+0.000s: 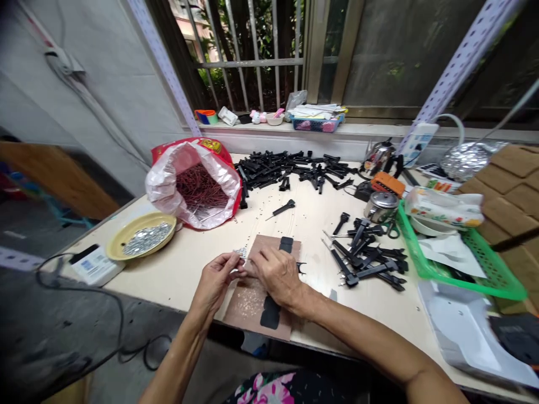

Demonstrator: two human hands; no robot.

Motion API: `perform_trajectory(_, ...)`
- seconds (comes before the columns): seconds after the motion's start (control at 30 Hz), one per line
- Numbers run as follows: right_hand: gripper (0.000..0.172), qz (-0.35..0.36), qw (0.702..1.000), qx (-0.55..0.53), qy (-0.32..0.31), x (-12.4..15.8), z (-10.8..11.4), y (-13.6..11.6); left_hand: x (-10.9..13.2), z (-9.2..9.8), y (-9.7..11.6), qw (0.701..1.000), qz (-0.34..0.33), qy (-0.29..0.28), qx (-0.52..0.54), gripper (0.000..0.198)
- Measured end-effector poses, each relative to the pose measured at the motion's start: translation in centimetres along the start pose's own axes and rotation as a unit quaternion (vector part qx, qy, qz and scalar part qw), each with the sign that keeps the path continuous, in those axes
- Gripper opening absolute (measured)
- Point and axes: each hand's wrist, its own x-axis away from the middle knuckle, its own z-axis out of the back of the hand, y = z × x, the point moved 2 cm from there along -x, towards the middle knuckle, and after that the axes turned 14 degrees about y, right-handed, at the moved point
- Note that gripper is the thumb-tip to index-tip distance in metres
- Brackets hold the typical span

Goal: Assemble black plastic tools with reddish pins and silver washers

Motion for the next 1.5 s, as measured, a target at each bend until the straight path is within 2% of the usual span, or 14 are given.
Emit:
perform_trajectory(0.13,0.017,-0.033,0.999,0.008,-0.019,0.5,0.5,0.8,-0.2,-1.1,-0.5,1.0,0.017,0.004,-0.019,0.032)
perform_trajectory(0.23,0.017,-0.067,0.997,0.02,-0.019,0.7,0.8,1.4,-0.6,-2.3,-1.5,1.0,0.003,0.01,-0.009,0.021)
perform_trajectory(0.4,0.021,-0.064,0.996,0.061,-0.016,1.0,1.1,2.3,-1.1,-3.7,-2.9,0.999,-0.028,0.029,0.004,0.011)
perform_trajectory(0.53,0.02,-0.084,0.996,0.007,-0.014,1.6,1.2,2.8,-0.5,-4.6,-2.6,0.999,-0.041,0.018,0.013,0.013)
perform_trajectory(0.63,0.021,-0.117,0.992,-0.045,-0.012,1.9,1.4,3.0,0.3,-5.1,-2.2,0.999,-0.01,0.008,0.038,0.022)
perform_trajectory(0.73,0.02,-0.185,0.975,-0.122,-0.022,1.9,1.5,3.3,0.9,-5.2,-1.8,0.999,-0.007,-0.009,0.044,0.025)
perform_trajectory(0.83,0.024,-0.271,0.93,-0.242,-0.061,1.8,1.4,3.7,1.2,-4.8,-1.7,0.999,-0.036,-0.019,0.014,0.024)
perform_trajectory(0.9,0.026,-0.293,0.914,-0.268,-0.082,1.7,1.5,3.9,1.3,-4.5,-1.7,0.998,-0.05,-0.025,-0.021,0.024)
perform_trajectory(1.1,0.02,-0.252,0.948,-0.171,-0.093,2.2,2.6,4.1,1.3,-4.3,-2.5,0.997,-0.017,-0.051,-0.048,0.027)
perform_trajectory(1.27,0.018,-0.169,0.978,-0.08,-0.096,2.7,2.5,3.9,1.1,-4.3,-3.1,0.997,0.012,-0.051,-0.054,0.028)
perform_trajectory(1.5,0.021,-0.095,0.991,0.011,-0.09,2.8,2.2,3.5,0.9,-4.4,-3.0,0.998,0.024,-0.039,-0.051,0.03)
